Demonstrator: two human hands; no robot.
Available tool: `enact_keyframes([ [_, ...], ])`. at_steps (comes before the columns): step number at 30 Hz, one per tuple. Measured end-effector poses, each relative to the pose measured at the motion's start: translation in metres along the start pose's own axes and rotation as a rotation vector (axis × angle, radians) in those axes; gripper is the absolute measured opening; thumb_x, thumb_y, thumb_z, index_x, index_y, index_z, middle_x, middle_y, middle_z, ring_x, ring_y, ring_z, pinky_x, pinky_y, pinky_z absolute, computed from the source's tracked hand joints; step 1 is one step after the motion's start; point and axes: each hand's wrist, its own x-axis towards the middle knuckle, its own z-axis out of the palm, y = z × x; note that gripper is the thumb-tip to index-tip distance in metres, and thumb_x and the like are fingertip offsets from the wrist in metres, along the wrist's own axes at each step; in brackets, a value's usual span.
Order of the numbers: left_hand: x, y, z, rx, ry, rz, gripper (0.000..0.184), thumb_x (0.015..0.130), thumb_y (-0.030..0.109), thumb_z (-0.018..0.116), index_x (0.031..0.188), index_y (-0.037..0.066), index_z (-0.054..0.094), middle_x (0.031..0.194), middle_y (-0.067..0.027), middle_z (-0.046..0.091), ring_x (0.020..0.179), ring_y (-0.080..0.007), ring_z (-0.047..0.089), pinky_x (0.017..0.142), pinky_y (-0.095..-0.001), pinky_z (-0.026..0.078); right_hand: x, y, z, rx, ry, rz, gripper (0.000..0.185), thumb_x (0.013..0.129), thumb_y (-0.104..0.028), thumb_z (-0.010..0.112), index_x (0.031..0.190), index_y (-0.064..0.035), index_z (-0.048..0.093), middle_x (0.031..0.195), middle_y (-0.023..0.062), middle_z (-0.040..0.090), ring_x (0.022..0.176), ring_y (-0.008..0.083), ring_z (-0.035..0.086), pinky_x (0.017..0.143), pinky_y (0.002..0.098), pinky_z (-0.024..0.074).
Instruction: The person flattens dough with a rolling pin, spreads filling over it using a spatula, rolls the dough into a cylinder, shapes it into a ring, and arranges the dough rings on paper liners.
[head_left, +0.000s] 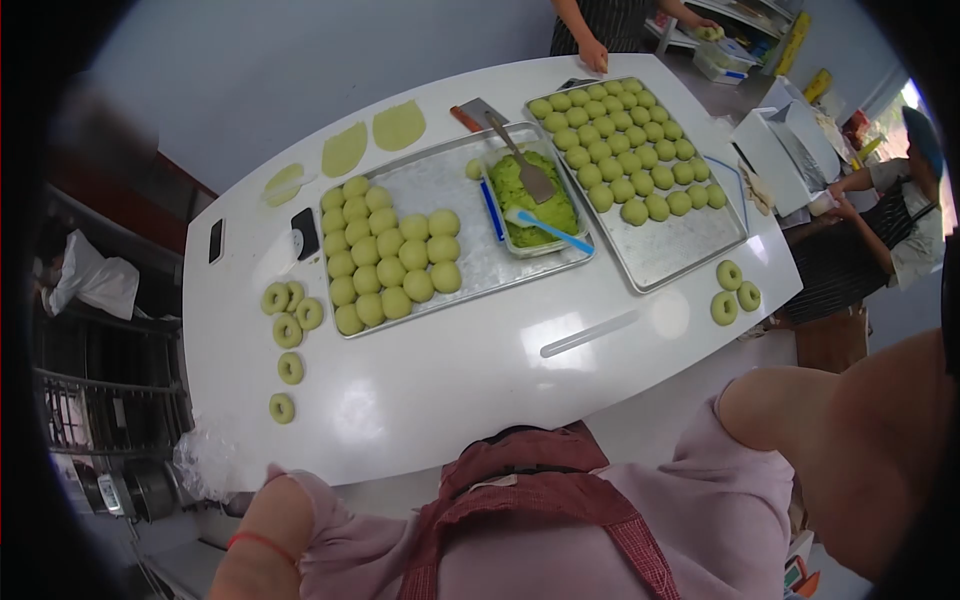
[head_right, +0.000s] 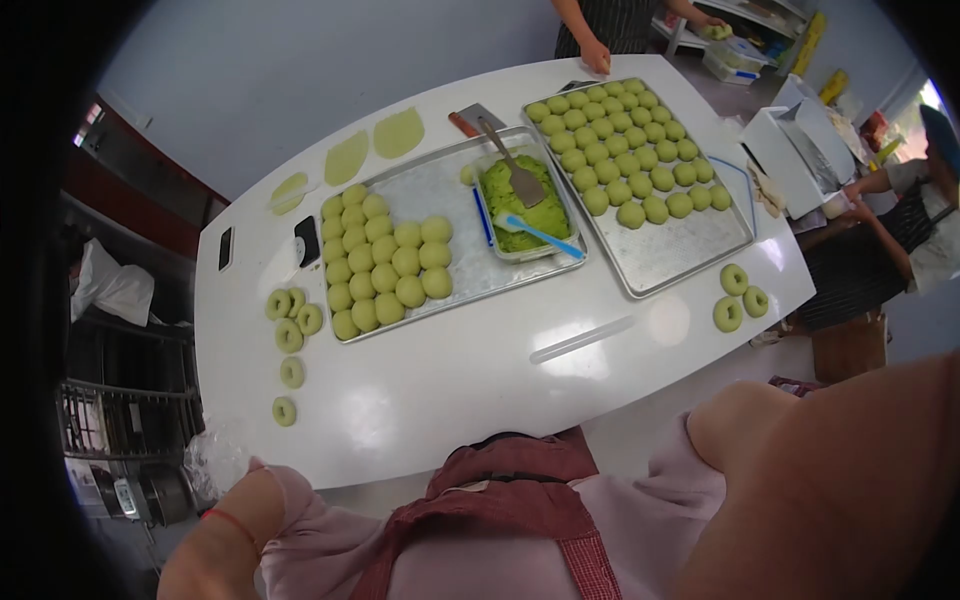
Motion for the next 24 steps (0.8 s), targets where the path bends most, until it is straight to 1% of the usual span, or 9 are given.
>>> enact_keyframes([
  [2, -0.047, 0.007, 0.000, -0.079, -0.056, -0.332, 0.044, 0.101, 0.045, 0.050, 0.130, 0.013, 0.058, 0.130, -0.0065, 0.064, 0.118, -0.0242, 0.060, 0.100, -0.0388, 0.047, -0.008, 0.008, 0.023, -0.023, 0.031, -0.027, 0.040, 0.087, -0.006, 0.061, 0.121, 0.0003, 0.040, 0.100, 0.0167, 0.055, 0.077, 0.0232, 0.054, 0.063, 0.0304, 0.0439],
  [3, -0.081, 0.009, 0.004, 0.027, 0.241, -0.336, 0.042, 0.102, 0.042, 0.042, 0.103, 0.006, 0.063, 0.098, -0.0124, 0.064, 0.082, -0.0269, 0.061, 0.081, -0.0417, 0.049, -0.018, 0.013, 0.035, -0.064, 0.067, -0.042, 0.040, 0.087, -0.006, 0.061, 0.121, 0.0003, 0.040, 0.100, 0.0167, 0.055, 0.077, 0.0232, 0.054, 0.062, 0.0303, 0.0439],
  [5, -0.138, 0.048, -0.016, 0.154, -0.189, -0.868, 0.045, 0.102, 0.048, 0.045, 0.124, 0.009, 0.049, 0.113, -0.0162, 0.061, 0.098, -0.0279, 0.057, 0.087, -0.0437, 0.046, -0.059, 0.029, 0.060, -0.176, 0.076, 0.045, 0.040, 0.087, -0.005, 0.061, 0.121, 0.0003, 0.040, 0.100, 0.0167, 0.055, 0.077, 0.0231, 0.054, 0.062, 0.0302, 0.0439],
  [6, -0.171, 0.059, -0.004, 0.223, -0.202, -1.077, 0.037, 0.101, 0.040, 0.050, 0.117, 0.007, 0.050, 0.101, -0.0115, 0.061, 0.092, -0.0275, 0.058, 0.080, -0.0406, 0.047, -0.090, 0.042, 0.070, -0.224, 0.016, 0.166, 0.041, 0.087, -0.005, 0.061, 0.121, 0.0003, 0.040, 0.100, 0.0167, 0.055, 0.077, 0.0231, 0.054, 0.062, 0.0301, 0.0439],
  [8, -0.232, 0.079, -0.011, 0.198, -0.524, -1.470, 0.025, 0.097, 0.017, 0.055, 0.116, 0.001, 0.057, 0.112, -0.0168, 0.064, 0.103, -0.0313, 0.061, 0.092, -0.0421, 0.048, -0.184, 0.074, 0.099, -0.227, -0.316, 0.412, 0.032, 0.085, 0.001, 0.063, 0.115, 0.0006, 0.051, 0.095, 0.0155, 0.056, 0.080, 0.0250, 0.055, 0.067, 0.0312, 0.0457],
  [9, -0.263, 0.086, -0.007, 0.198, -0.588, -1.619, 0.021, 0.096, 0.009, 0.056, 0.114, 0.001, 0.062, 0.112, -0.0163, 0.065, 0.105, -0.0306, 0.061, 0.094, -0.0410, 0.047, -0.229, 0.077, 0.117, -0.089, -0.604, 0.886, 0.037, 0.085, -0.001, 0.066, 0.120, -0.0022, 0.054, 0.100, 0.0171, 0.056, 0.088, 0.0293, 0.058, 0.076, 0.0353, 0.0488],
  [11, -0.318, 0.097, 0.002, 0.158, -0.766, -1.795, 0.019, 0.096, 0.004, 0.054, 0.112, 0.001, 0.063, 0.114, -0.0147, 0.065, 0.105, -0.0314, 0.062, 0.095, -0.0405, 0.047, -0.326, 0.098, 0.149, -0.040, -0.968, 0.952, 0.050, 0.086, -0.009, 0.069, 0.134, -0.0075, 0.052, 0.118, 0.0200, 0.051, 0.102, 0.0380, 0.056, 0.088, 0.0425, 0.0492],
  [16, -0.436, 0.105, 0.027, -0.084, -1.146, -1.544, 0.030, 0.098, 0.006, 0.049, 0.125, 0.006, 0.061, 0.140, -0.0136, 0.056, 0.135, -0.0328, 0.046, 0.114, -0.0467, 0.033, -0.439, 0.124, 0.202, -0.294, -1.404, 1.153, 0.068, 0.083, -0.031, 0.072, 0.144, -0.0216, 0.042, 0.124, 0.0259, 0.044, 0.112, 0.0470, 0.052, 0.091, 0.0491, 0.0503],
  [24, -0.498, 0.097, 0.023, -0.239, -1.502, -1.275, 0.055, 0.092, 0.006, 0.053, 0.144, 0.024, 0.051, 0.153, -0.0037, 0.045, 0.143, -0.0239, 0.038, 0.120, -0.0561, 0.017, -0.478, 0.142, 0.203, -0.277, -1.461, 1.066, 0.061, 0.082, -0.022, 0.070, 0.139, -0.0208, 0.046, 0.121, 0.0235, 0.047, 0.112, 0.0405, 0.052, 0.089, 0.0465, 0.0521],
])
